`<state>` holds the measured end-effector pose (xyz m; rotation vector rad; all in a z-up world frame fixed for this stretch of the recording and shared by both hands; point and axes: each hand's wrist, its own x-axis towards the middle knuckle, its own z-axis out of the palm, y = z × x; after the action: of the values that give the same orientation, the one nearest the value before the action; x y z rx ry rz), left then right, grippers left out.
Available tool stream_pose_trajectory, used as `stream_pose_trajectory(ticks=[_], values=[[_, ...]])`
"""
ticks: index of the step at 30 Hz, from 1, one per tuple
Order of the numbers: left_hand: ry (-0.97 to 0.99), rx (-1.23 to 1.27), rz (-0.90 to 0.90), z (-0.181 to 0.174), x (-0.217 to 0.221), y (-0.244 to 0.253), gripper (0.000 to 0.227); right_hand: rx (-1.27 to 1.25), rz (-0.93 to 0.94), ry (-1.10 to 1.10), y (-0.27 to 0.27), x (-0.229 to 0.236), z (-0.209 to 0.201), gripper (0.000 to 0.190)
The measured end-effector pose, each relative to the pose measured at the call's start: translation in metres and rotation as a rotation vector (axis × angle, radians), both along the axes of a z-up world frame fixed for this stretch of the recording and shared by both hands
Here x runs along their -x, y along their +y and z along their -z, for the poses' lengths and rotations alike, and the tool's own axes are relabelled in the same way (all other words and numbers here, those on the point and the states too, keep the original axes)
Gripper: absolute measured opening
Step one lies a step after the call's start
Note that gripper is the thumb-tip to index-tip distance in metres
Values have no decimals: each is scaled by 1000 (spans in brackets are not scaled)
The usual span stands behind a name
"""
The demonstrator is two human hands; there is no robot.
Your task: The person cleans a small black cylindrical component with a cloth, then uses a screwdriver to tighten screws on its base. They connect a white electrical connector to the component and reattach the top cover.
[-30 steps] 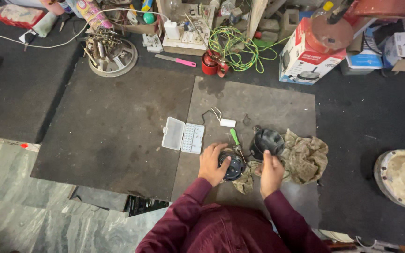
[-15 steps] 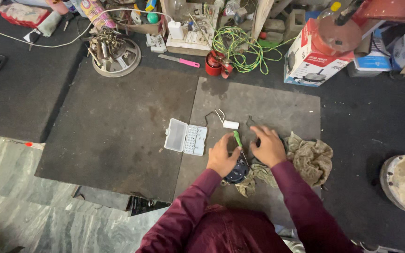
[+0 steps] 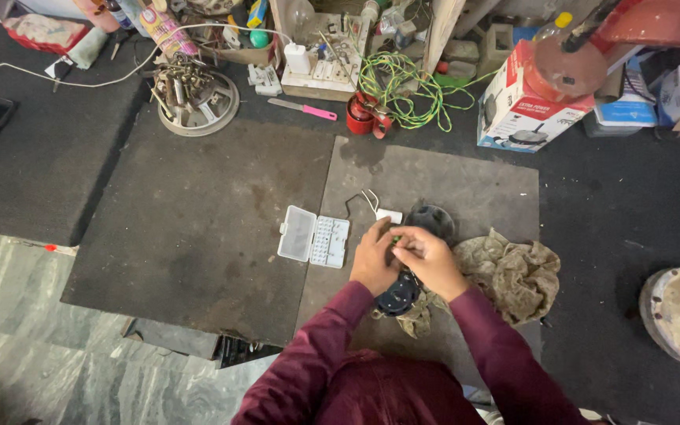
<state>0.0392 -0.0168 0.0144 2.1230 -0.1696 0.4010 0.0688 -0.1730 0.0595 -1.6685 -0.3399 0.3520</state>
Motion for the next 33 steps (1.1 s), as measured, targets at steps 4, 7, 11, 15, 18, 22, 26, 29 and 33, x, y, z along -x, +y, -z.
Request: stream_pose_trajectory(ticks=[4, 7, 11, 15, 18, 22, 26, 29, 33], values=[[1, -48, 6, -8, 1, 2, 42, 12, 58, 113, -11, -4, -7, 34], [49, -20, 29, -15, 5, 5, 32, -234, 179, 93, -15, -8, -8, 33], [71, 167, 77, -28, 8, 9, 45, -205, 130, 178, -15, -10, -5, 34], [257, 558, 76, -29, 13, 4, 35, -184, 124, 179, -9, -7, 3, 43], [346, 523, -14, -15, 7, -1, 27, -228, 189, 131, -6, -6, 8, 56], [321, 800, -18, 12, 2, -3, 27, -206, 282, 83, 1, -1, 16, 62], [517, 1032, 11, 34, -1, 1, 33, -188, 323, 36, 4, 8, 27, 63], [562, 925, -10, 46, -2, 3, 25, -169, 332, -18, 3, 9, 36, 61], [514, 1219, -155, 58, -9, 8, 21, -144, 407, -14, -3, 6, 47, 57]])
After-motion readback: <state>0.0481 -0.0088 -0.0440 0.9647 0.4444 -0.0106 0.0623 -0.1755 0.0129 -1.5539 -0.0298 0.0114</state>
